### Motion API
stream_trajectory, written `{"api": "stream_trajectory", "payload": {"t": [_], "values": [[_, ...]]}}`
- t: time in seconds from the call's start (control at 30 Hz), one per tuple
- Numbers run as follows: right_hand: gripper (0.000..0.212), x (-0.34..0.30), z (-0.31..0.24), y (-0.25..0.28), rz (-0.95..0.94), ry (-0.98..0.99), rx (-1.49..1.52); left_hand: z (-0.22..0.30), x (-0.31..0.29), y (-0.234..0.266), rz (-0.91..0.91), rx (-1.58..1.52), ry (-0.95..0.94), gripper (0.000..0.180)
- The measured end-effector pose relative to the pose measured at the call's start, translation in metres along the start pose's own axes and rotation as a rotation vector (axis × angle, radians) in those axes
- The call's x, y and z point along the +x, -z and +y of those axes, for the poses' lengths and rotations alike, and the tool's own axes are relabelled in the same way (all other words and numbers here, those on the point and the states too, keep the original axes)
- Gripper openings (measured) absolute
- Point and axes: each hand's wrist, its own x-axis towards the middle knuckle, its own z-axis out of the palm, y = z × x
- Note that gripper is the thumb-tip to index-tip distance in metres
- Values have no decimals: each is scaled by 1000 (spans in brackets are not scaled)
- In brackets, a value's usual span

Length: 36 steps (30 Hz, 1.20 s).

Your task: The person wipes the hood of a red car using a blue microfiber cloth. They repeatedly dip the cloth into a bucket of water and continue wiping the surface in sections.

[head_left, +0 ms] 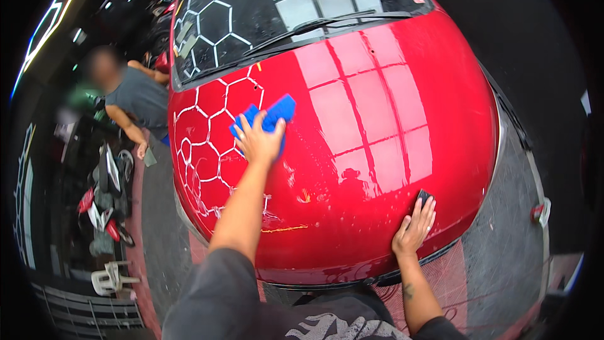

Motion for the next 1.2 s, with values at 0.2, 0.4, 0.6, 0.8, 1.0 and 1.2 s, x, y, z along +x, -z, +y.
{"api": "stream_trajectory", "payload": {"t": [0.2,0.4,0.6,0.8,1.0,1.2], "values": [[56,8,-9,0,-46,26,-47,109,88,-33,-75,18,57,77],[53,8,-6,-3,-37,41,-35,280,-48,-72,-179,-400,-567,44],[58,9,2,-7,5,22,-27,277,-188,-67,-286,-501,-799,44],[66,0,7,0,59,22,193,136,-187,-33,-96,-565,-636,41],[66,-87,72,66,150,-139,151,-49,-172,41,-35,-349,-449,52],[53,-357,232,93,59,-326,-344,-156,-181,81,-49,-318,-358,67]]}}
